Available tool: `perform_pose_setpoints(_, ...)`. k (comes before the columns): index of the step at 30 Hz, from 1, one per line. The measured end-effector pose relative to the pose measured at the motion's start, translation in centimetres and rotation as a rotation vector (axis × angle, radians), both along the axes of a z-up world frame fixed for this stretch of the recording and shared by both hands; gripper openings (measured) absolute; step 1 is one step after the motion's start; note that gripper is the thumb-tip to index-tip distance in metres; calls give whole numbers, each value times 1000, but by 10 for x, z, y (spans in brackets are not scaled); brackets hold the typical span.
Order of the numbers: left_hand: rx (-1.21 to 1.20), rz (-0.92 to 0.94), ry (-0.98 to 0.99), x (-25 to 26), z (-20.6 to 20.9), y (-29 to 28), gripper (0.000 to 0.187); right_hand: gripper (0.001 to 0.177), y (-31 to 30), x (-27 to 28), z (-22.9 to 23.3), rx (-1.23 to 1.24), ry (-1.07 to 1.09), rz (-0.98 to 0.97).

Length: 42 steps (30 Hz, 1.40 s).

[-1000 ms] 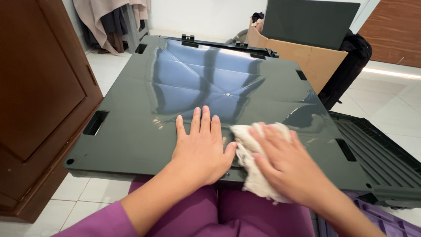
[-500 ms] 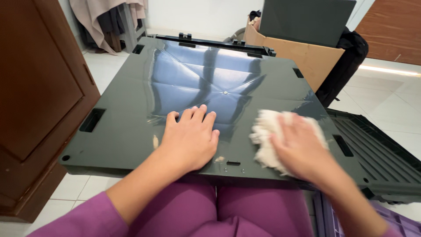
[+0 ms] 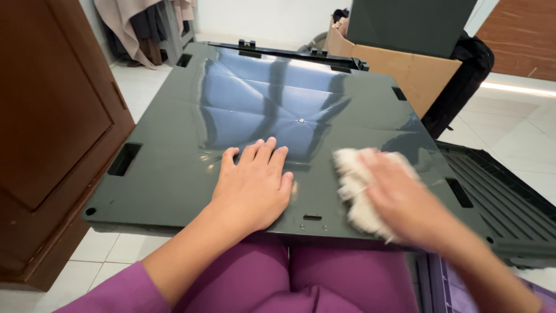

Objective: The person wipes the underside and top surface of a dark green plastic panel with a white cloth, then flips it over and continues wiping. They then pick up a purple plastic panel and wipe its top and underside surfaces.

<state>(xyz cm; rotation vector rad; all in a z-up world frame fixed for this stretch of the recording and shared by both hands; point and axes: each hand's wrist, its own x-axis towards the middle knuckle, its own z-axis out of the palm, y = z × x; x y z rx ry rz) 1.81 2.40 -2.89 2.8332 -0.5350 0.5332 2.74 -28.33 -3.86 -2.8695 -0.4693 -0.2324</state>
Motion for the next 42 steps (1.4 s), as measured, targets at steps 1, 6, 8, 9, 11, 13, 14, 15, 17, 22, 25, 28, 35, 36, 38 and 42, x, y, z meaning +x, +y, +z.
perform_pose_setpoints(1,-4,-2,7,0,0,0,57,63,-21,9,-3,-76,1,-87)
perform_pose_setpoints(6,13,8,17,-1,2,-2,58,64,-95,75,-8,-238,-275,-102)
perform_pose_setpoints(8,15,12,16,-1,1,-3,58,63,-92,101,-6,-194,-228,-167)
perform_pose_setpoints(9,17,15,17,-2,1,-3,58,62,-84,110,-4,-251,-175,-183)
perform_pose_setpoints(11,24,21,10,-2,2,-3,58,62,-51,123,1,-362,-75,-208)
perform_pose_setpoints(13,33,21,-4,-1,2,-4,58,64,-10,116,1,-226,-92,-29)
perform_pose_setpoints(14,29,25,0,-1,2,-4,58,62,9,106,1,-409,-295,165)
perform_pose_setpoints(15,25,29,5,-1,2,-4,59,60,26,96,-1,-588,-501,361)
perform_pose_setpoints(17,21,32,10,0,2,-4,59,59,43,71,-8,-304,-433,477)
perform_pose_setpoints(22,6,18,21,1,1,-1,59,46,15,99,-5,-480,-535,519)
perform_pose_setpoints(25,-5,8,5,0,2,-1,60,50,-37,153,8,-385,-247,141)
perform_pose_setpoints(28,-14,8,-25,-2,1,-1,56,53,-88,177,13,-108,-205,-135)
perform_pose_setpoints(35,-6,6,-68,-3,2,-2,59,71,-111,139,1,222,63,-409)
perform_pose_setpoints(36,-4,-1,-88,-4,2,-2,58,71,-113,135,2,227,53,-421)
perform_pose_setpoints(38,-2,-21,-123,-4,4,-2,56,62,-120,136,3,222,66,-447)
perform_pose_setpoints(42,-14,-74,-169,-4,7,-2,52,57,-137,196,8,274,126,-462)
